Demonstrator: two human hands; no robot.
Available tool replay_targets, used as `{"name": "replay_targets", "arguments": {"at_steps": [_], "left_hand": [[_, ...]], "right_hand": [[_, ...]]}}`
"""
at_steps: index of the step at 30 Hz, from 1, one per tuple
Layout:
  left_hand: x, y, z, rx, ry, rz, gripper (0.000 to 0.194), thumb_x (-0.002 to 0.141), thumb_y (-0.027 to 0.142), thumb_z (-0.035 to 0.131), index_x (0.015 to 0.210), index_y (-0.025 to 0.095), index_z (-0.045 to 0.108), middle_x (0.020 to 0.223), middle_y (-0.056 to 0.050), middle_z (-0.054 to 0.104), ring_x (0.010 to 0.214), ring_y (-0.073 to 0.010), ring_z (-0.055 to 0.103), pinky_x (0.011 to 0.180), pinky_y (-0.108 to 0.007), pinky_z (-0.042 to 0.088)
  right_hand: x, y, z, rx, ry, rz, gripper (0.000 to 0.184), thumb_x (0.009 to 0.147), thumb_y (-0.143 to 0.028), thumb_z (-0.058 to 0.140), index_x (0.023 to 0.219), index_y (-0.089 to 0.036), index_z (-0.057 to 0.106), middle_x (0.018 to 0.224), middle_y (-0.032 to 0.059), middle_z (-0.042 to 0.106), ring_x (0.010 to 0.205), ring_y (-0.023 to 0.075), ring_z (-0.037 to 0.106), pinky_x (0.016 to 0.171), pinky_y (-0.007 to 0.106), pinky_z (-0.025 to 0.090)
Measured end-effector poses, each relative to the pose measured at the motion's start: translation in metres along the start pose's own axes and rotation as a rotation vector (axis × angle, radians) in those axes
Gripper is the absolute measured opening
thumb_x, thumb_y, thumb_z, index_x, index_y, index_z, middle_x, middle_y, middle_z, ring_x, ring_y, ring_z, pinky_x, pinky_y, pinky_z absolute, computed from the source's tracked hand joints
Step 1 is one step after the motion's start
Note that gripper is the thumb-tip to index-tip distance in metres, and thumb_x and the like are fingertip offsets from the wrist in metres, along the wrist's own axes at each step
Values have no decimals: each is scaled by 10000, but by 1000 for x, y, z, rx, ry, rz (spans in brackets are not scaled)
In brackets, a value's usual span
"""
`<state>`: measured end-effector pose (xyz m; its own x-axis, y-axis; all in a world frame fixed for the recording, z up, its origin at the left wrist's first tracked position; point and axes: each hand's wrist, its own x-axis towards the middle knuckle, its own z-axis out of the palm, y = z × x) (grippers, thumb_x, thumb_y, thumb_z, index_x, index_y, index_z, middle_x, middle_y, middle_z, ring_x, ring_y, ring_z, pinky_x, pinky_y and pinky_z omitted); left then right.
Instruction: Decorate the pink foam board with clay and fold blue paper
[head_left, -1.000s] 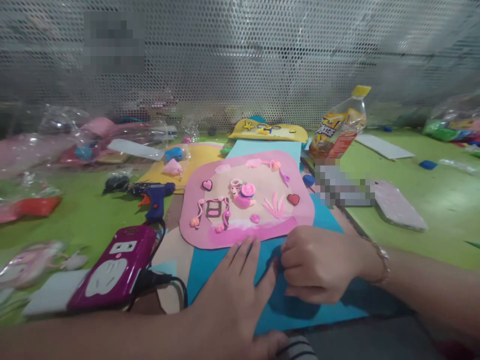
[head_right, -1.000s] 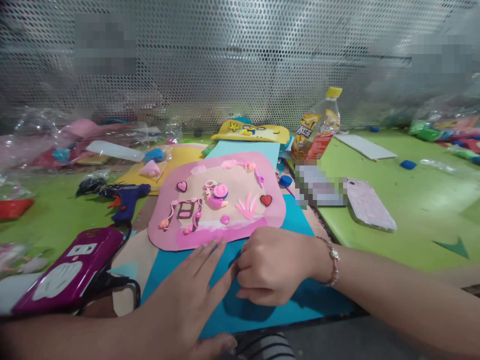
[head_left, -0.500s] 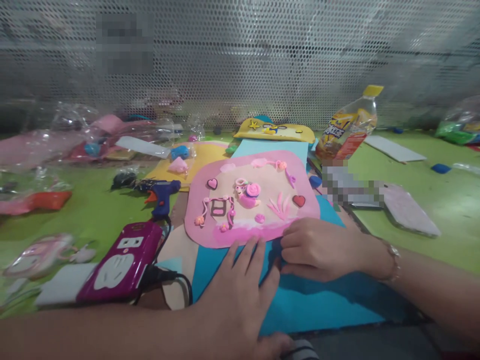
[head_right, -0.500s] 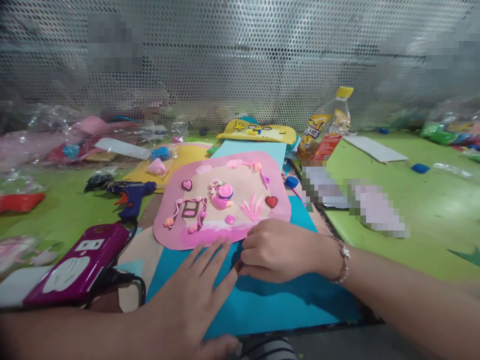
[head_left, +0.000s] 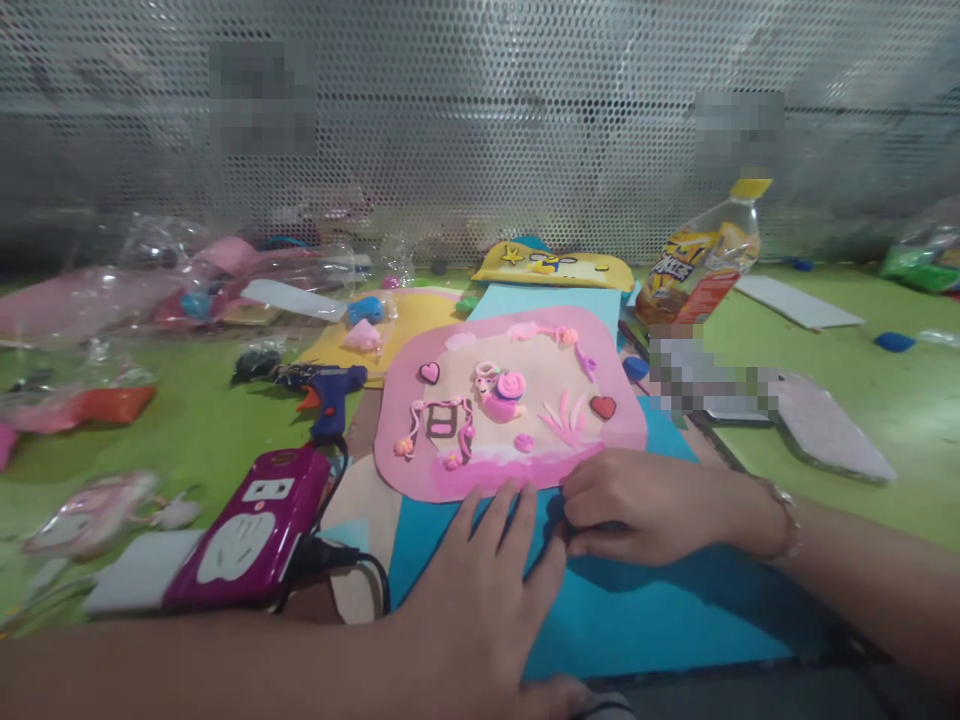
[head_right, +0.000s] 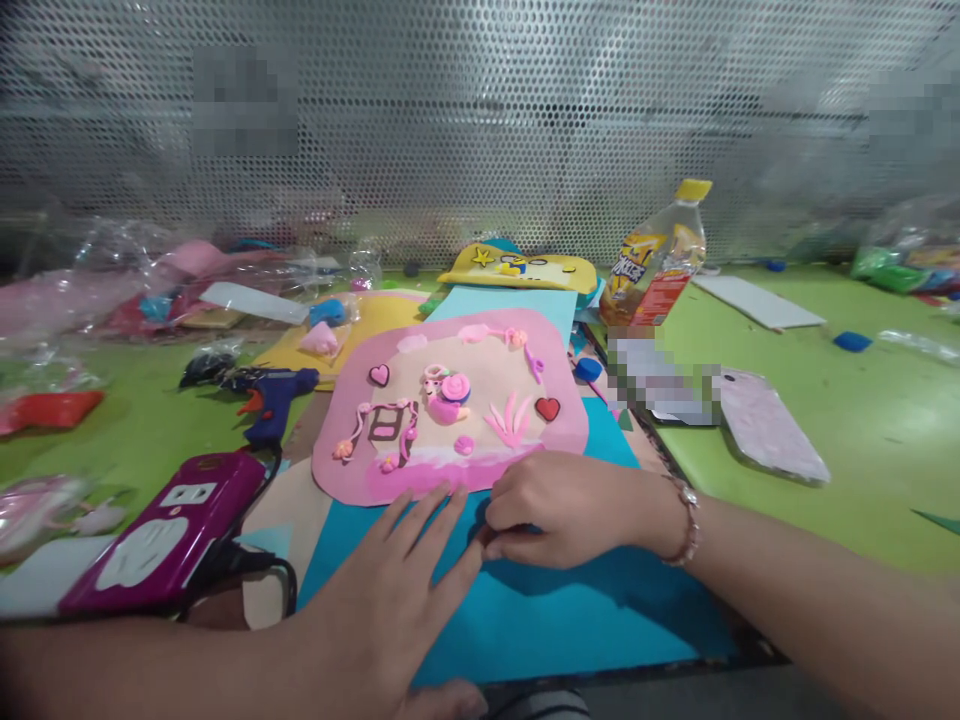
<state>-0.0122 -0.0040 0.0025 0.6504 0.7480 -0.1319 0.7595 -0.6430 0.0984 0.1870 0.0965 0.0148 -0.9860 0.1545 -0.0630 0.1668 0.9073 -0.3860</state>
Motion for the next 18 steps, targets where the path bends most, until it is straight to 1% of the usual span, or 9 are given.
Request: {"name": "replay_targets", "arguments": {"at_steps": [3, 7, 10, 12, 14, 16, 17, 18], "left_hand": [[0, 0, 0, -10, -6, -6, 850, 808, 767, 257, 1412, 182, 377, 1461, -214, 309, 1337, -407, 261, 1037, -592, 234], [0, 0, -3, 5, -6, -5, 854, 820, 763, 190, 1403, 173, 393, 1444, -230, 331, 1333, -396, 282, 1027, -578, 263], [-1, 0, -4, 10, -8, -12, 853, 817, 766, 194, 1418, 187, 369, 1446, -227, 328, 1327, -397, 293, 1026, -581, 263], [0, 0, -5, 9, -14, -16, 849, 816, 765, 200, 1425, 195, 355, 1448, -225, 328, 1324, -401, 297, 1025, -584, 261], [0, 1, -6, 5, -22, -20, 846, 820, 762, 194, 1426, 193, 354, 1446, -225, 331, 1322, -402, 298, 1023, -586, 265], [0, 2, -6, -3, -29, -27, 846, 819, 761, 209, 1425, 189, 356, 1448, -224, 328, 1318, -405, 301, 1022, -587, 267], [0, 2, -6, -8, -31, -32, 843, 819, 758, 229, 1427, 188, 352, 1450, -223, 324, 1315, -409, 304, 1020, -590, 267], [0, 2, -6, -12, -34, -37, 837, 820, 754, 250, 1431, 190, 344, 1454, -221, 318, 1311, -413, 308, 1018, -594, 267]], "right_hand": [[0, 0, 0, -3, -1, 12, 281, 938, -285, 449, 755, -144, 611, 681, 28, 578, 613, 108, 478, 574, 234, 333], [-2, 0, 2, -59, 22, 99, 344, 942, -375, 439, 725, -148, 579, 648, 24, 559, 611, 113, 484, 552, 239, 303], [-4, 3, 0, -91, 26, 141, 394, 936, -451, 428, 715, -151, 555, 659, 28, 574, 624, 116, 501, 564, 242, 299], [-5, 5, -2, -114, 18, 167, 407, 938, -463, 415, 710, -152, 546, 670, 33, 589, 619, 115, 501, 564, 243, 294], [-7, 7, -6, -141, -4, 180, 383, 946, -412, 410, 695, -153, 540, 666, 35, 597, 587, 108, 480, 551, 245, 280], [-10, 10, -10, -156, -16, 176, 329, 922, -316, 436, 646, -157, 519, 625, 22, 584, 537, 94, 435, 536, 244, 266], [-12, 12, -13, -163, 3, 192, 306, 891, -269, 454, 609, -158, 494, 587, 11, 561, 512, 88, 406, 526, 243, 257], [-14, 15, -17, -178, 55, 248, 297, 856, -233, 463, 569, -158, 458, 543, 0, 524, 488, 82, 374, 514, 243, 247]]}}
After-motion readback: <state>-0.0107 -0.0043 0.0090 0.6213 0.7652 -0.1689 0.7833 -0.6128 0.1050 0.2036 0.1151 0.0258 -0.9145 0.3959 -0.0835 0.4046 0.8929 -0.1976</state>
